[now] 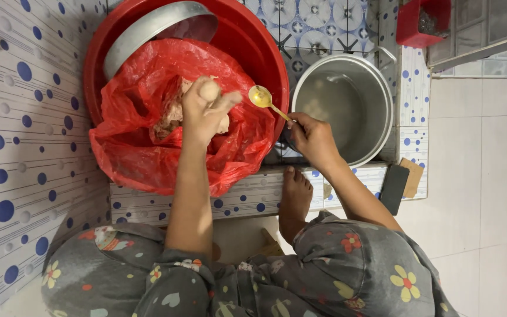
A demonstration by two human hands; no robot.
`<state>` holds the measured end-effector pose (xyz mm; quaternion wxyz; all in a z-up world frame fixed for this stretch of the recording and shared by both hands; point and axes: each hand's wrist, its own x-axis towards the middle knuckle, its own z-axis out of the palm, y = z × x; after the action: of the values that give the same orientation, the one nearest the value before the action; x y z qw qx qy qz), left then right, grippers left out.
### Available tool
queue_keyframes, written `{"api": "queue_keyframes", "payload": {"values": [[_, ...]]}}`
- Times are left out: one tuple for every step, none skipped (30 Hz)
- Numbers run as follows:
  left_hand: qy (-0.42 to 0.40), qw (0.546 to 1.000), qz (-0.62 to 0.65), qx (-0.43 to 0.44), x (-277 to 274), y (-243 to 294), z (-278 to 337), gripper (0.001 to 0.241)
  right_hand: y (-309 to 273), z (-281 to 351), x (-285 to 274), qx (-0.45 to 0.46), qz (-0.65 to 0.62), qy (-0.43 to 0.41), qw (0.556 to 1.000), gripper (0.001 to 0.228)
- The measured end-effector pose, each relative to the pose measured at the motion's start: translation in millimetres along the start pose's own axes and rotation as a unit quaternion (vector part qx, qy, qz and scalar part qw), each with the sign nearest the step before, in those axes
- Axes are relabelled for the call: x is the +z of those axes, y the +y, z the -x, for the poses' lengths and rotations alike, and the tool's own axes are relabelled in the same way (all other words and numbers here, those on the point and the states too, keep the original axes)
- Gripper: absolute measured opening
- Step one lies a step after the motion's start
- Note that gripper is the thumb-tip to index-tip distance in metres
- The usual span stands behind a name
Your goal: Scooping meat paste from a basin into a pot of boiling water to make meatballs
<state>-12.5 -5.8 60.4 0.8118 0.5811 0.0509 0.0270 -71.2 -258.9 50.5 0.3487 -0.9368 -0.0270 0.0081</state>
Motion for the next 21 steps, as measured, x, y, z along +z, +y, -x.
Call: {"api": "queue_keyframes", "payload": {"values": [[0.000, 1.000, 0.000, 0.000, -7, -12, -4, 0.040, -3, 0, -1, 0.000, 0.000, 0.000, 1.000, 0.020], [-0.037, 0.998, -0.017, 0.051, -15, -25, -8, 0.023, -6, -1, -3, -0.002, 0.001, 0.000, 1.000, 0.020], [-0.075, 0.991, -0.033, 0.103, -22, -37, -12, 0.045, -9, -2, -4, -0.005, 0.003, 0.001, 1.000, 0.019], [-0.075, 0.991, -0.033, 0.103, -19, -32, -10, 0.045, -9, -2, -5, -0.005, 0.003, 0.002, 1.000, 0.019], [-0.049, 0.996, -0.028, 0.071, -16, -27, -7, 0.024, -9, -1, -5, -0.013, 0.000, 0.014, 1.000, 0.018], [-0.023, 0.999, -0.024, 0.039, -14, -23, -4, 0.018, -9, 0, -6, -0.022, -0.004, 0.027, 0.999, 0.018], [-0.023, 0.999, -0.024, 0.039, -13, -23, -4, 0.018, -19, 0, -9, -0.021, -0.004, 0.028, 0.999, 0.018], [-0.018, 0.999, -0.037, 0.017, -11, -23, -5, 0.027, -28, -1, -13, -0.046, 0.005, 0.042, 0.998, 0.018], [-0.013, 0.999, -0.049, -0.006, -10, -23, -6, 0.039, -37, -2, -17, -0.070, 0.013, 0.055, 0.996, 0.018], [-0.014, 0.999, -0.049, -0.006, -8, -17, -4, 0.039, -51, -2, -22, -0.069, 0.014, 0.056, 0.996, 0.018], [-0.014, 0.998, -0.060, -0.010, -5, -12, -4, 0.040, -65, -3, -27, -0.107, 0.053, 0.070, 0.990, 0.018], [-0.014, 0.997, -0.072, -0.014, -3, -6, -3, 0.042, -79, -4, -32, -0.144, 0.091, 0.085, 0.982, 0.019], [-0.016, 0.997, -0.071, -0.015, -4, -14, -4, 0.042, -83, -2, -33, -0.143, 0.092, 0.085, 0.982, 0.019], [-0.014, 0.997, -0.076, -0.008, -6, -23, -5, 0.039, -87, -1, -34, -0.174, 0.165, 0.106, 0.965, 0.019], [-0.012, 0.997, -0.080, 0.000, -8, -31, -6, 0.037, -92, 0, -34, -0.206, 0.236, 0.125, 0.941, 0.020], [-0.014, 0.997, -0.080, 0.000, -9, -37, -6, 0.037, -92, -2, -30, -0.204, 0.237, 0.125, 0.941, 0.020], [-0.012, 0.996, -0.084, -0.007, -11, -43, -6, 0.035, -92, -5, -26, -0.238, 0.288, 0.142, 0.917, 0.023], [-0.010, 0.996, -0.088, -0.013, -13, -48, -6, 0.034, -93, -7, -22, -0.270, 0.337, 0.158, 0.888, 0.026], [-0.010, 0.996, -0.089, -0.013, -8, -44, -4, 0.034, -92, -8, -18, -0.270, 0.337, 0.159, 0.888, 0.026], [-0.004, 0.996, -0.086, -0.024, -3, -39, -1, 0.030, -92, -10, -13, -0.279, 0.359, 0.166, 0.875, 0.027], [0.002, 0.996, -0.083, -0.036, 1, -35, 1, 0.028, -91, -10, -8, -0.288, 0.380, 0.173, 0.862, 0.027]]}}
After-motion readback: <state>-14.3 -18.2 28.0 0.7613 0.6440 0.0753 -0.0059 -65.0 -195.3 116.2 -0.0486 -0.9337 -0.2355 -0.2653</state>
